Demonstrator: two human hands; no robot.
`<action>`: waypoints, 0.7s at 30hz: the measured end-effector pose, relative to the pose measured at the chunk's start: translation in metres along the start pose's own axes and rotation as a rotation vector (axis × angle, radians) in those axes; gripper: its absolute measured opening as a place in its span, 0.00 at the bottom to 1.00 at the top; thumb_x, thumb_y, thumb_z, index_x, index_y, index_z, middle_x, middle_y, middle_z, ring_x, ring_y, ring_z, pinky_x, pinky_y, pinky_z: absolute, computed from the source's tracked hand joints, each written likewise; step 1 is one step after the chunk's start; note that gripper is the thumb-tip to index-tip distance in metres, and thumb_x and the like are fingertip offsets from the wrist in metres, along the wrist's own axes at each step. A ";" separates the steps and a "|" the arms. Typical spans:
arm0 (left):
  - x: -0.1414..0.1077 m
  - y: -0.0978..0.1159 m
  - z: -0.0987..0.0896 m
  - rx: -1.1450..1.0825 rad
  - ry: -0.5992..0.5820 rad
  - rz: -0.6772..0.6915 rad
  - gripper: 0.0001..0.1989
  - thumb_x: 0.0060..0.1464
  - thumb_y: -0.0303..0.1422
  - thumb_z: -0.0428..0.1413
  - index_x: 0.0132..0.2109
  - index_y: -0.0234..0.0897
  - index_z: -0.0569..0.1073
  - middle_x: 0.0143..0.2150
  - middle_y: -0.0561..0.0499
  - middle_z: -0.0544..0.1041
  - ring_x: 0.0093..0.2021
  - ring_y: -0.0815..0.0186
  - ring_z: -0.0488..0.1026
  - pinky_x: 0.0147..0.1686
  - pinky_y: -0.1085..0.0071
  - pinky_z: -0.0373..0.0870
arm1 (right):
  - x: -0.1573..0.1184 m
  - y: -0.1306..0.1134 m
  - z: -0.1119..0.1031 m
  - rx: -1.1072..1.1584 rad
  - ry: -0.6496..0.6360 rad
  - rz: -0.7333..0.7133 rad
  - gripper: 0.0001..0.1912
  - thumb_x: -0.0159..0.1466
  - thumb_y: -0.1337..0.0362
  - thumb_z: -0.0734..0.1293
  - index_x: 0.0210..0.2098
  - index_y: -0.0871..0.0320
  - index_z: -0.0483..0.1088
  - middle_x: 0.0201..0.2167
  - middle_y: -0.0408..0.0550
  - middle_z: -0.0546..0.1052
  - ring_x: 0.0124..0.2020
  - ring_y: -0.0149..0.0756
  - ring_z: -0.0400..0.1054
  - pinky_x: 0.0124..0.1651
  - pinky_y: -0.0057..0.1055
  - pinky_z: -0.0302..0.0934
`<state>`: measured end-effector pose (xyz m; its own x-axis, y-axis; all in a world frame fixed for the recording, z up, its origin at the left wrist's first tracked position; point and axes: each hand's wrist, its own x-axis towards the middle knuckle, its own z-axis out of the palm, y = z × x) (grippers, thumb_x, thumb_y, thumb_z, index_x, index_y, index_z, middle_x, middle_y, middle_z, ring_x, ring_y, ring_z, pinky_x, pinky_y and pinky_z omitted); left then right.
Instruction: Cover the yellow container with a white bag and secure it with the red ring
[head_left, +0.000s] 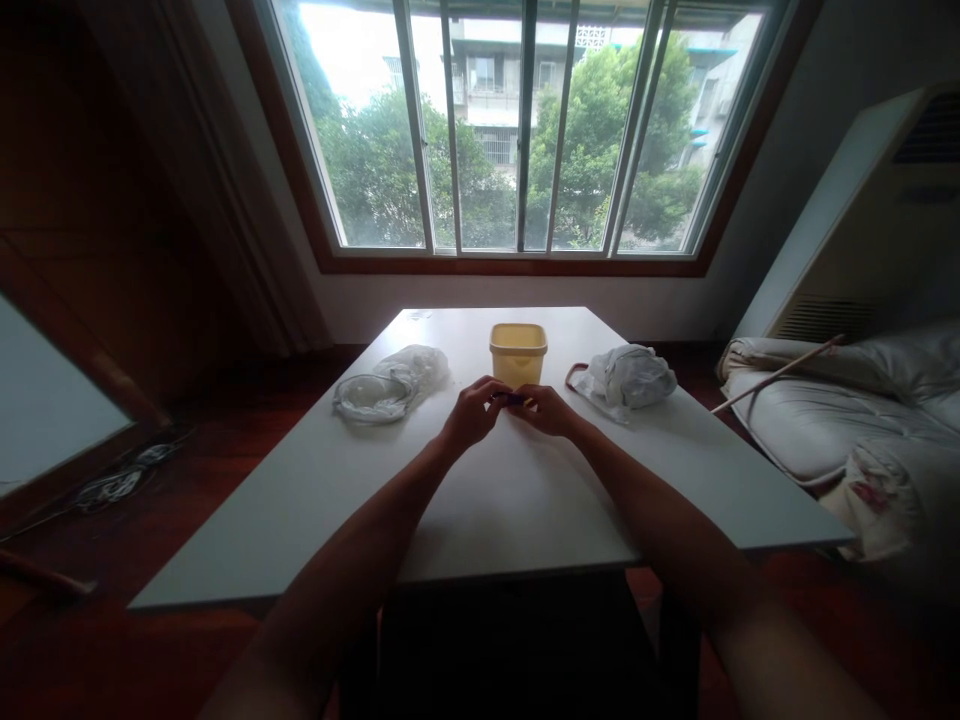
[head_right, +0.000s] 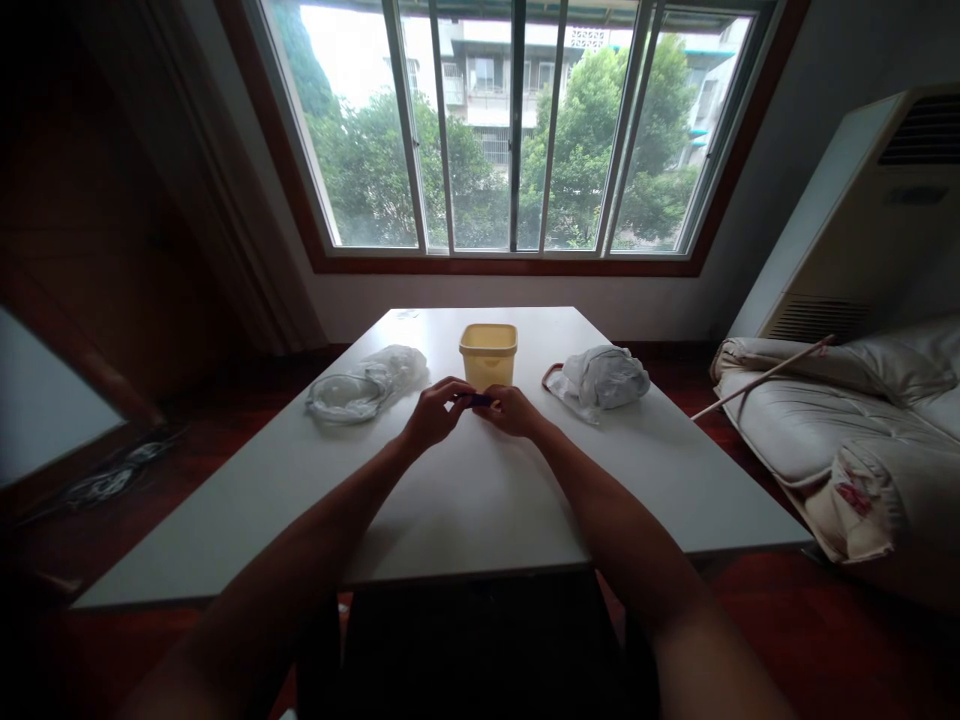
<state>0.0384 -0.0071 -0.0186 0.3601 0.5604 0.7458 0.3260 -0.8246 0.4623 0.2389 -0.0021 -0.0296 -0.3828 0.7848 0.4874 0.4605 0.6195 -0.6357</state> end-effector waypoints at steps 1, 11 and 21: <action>-0.001 -0.004 0.000 -0.006 0.011 -0.017 0.07 0.61 0.27 0.54 0.43 0.38 0.77 0.41 0.48 0.79 0.39 0.66 0.77 0.38 0.69 0.78 | 0.000 0.000 -0.001 -0.021 0.010 -0.001 0.10 0.62 0.58 0.70 0.39 0.58 0.77 0.35 0.50 0.80 0.34 0.38 0.74 0.38 0.35 0.70; -0.005 -0.012 0.009 -0.015 0.062 -0.062 0.06 0.57 0.32 0.61 0.42 0.38 0.76 0.41 0.47 0.79 0.39 0.63 0.78 0.42 0.62 0.78 | -0.001 0.004 -0.006 -0.098 0.065 -0.029 0.10 0.62 0.57 0.71 0.36 0.57 0.77 0.35 0.49 0.81 0.33 0.38 0.73 0.38 0.34 0.67; -0.008 -0.010 0.012 0.214 -0.113 -0.044 0.19 0.54 0.31 0.63 0.53 0.43 0.73 0.58 0.43 0.73 0.57 0.53 0.71 0.52 0.53 0.71 | -0.002 0.001 -0.009 -0.083 0.022 -0.028 0.09 0.62 0.59 0.70 0.37 0.58 0.78 0.34 0.49 0.81 0.32 0.37 0.73 0.37 0.34 0.67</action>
<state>0.0429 -0.0025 -0.0356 0.4331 0.6107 0.6629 0.5172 -0.7708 0.3721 0.2468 -0.0031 -0.0257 -0.3796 0.7665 0.5181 0.5147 0.6403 -0.5702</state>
